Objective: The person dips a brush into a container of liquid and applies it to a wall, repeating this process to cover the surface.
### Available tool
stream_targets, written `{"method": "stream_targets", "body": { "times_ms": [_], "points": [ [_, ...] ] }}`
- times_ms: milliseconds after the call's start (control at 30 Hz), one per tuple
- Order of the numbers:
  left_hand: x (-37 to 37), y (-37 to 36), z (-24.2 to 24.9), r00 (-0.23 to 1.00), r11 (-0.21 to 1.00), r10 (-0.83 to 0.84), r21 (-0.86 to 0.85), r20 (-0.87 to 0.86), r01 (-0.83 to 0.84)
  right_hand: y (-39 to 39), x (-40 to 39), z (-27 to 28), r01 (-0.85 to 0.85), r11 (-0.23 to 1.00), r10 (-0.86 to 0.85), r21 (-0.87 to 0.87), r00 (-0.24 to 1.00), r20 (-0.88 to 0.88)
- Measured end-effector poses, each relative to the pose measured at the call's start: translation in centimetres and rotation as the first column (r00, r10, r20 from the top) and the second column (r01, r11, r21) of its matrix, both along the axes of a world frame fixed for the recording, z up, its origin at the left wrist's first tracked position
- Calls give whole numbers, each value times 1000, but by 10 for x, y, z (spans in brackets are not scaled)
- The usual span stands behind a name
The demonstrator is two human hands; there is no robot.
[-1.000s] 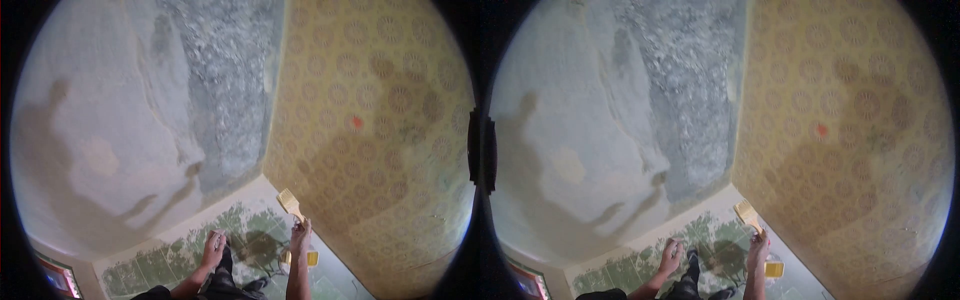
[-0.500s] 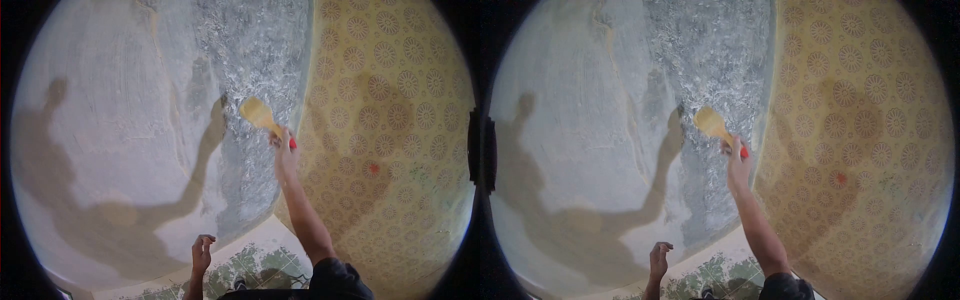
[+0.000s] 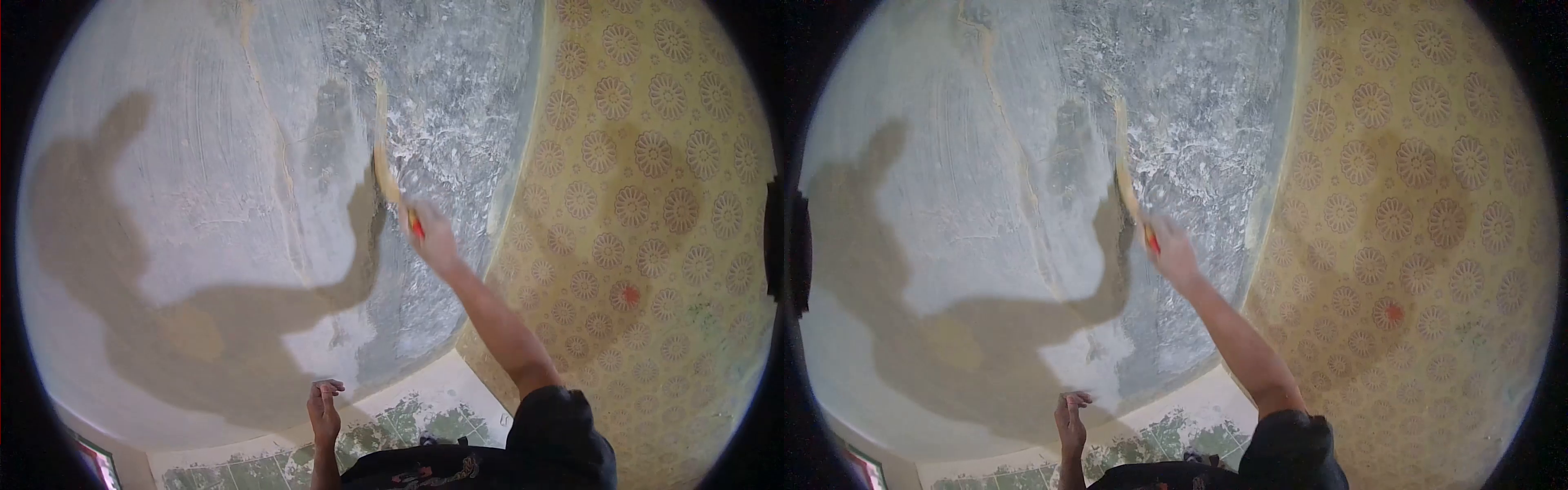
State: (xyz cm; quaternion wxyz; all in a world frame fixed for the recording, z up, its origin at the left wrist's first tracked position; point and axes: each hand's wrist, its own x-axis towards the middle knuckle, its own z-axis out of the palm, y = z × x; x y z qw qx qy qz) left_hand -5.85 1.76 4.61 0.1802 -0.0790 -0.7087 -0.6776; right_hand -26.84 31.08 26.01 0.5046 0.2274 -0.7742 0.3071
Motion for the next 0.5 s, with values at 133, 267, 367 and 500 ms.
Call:
{"method": "stream_targets", "body": {
  "times_ms": [133, 267, 367, 500],
  "points": [
    [-5, 19, -3, 997, 996, 80, 35, 16, -81, 23, 32, -43, -52, 987, 16, 155, 975, 222],
    [-11, 34, 6, 999, 999, 34, 8, 16, -34, 42, 33, 47, -147, 931, -24, 334, 888, 459],
    [-17, 45, 10, 1000, 1000, 14, 3, -13, -14, 33, 21, 141, -200, 844, -189, 498, 757, 625],
    [-25, 51, 14, 1000, 1000, -19, 25, -24, 19, 21, 35, 234, 19, 803, -318, 596, 860, 400]
  ]
}}
